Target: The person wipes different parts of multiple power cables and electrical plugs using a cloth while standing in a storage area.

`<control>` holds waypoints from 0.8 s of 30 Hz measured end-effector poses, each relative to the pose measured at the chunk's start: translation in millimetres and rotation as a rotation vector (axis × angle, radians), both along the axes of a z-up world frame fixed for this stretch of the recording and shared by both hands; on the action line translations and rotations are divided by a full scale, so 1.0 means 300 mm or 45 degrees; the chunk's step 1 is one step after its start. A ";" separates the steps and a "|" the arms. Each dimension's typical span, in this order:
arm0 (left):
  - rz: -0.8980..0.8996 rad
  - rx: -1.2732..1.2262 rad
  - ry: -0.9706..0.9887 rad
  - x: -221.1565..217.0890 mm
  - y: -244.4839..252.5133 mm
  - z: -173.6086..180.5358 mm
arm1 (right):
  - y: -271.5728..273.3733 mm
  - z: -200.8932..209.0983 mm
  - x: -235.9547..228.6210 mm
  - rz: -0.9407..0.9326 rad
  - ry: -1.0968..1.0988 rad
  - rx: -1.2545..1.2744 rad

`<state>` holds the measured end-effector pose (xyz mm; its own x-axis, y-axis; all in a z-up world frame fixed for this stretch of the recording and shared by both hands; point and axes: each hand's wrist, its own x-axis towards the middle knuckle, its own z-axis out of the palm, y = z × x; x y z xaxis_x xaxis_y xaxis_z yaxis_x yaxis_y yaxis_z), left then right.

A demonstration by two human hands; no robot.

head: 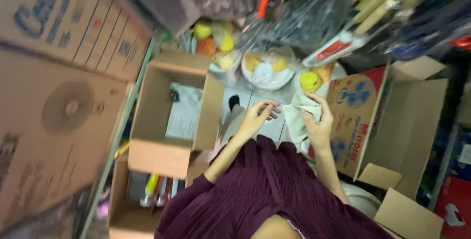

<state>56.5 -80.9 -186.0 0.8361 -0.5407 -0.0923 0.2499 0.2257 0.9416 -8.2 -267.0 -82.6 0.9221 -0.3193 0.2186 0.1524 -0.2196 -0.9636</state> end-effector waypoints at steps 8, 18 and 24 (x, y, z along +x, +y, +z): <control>0.277 0.040 -0.046 -0.323 0.204 -0.002 | 0.077 -0.007 -0.088 0.207 0.015 -0.057; 0.478 0.465 0.033 -0.276 0.469 -0.130 | 0.278 -0.026 -0.040 0.349 0.136 0.000; 0.895 1.051 -0.032 0.110 0.781 -0.526 | 0.360 -0.080 -0.032 0.264 0.265 -0.136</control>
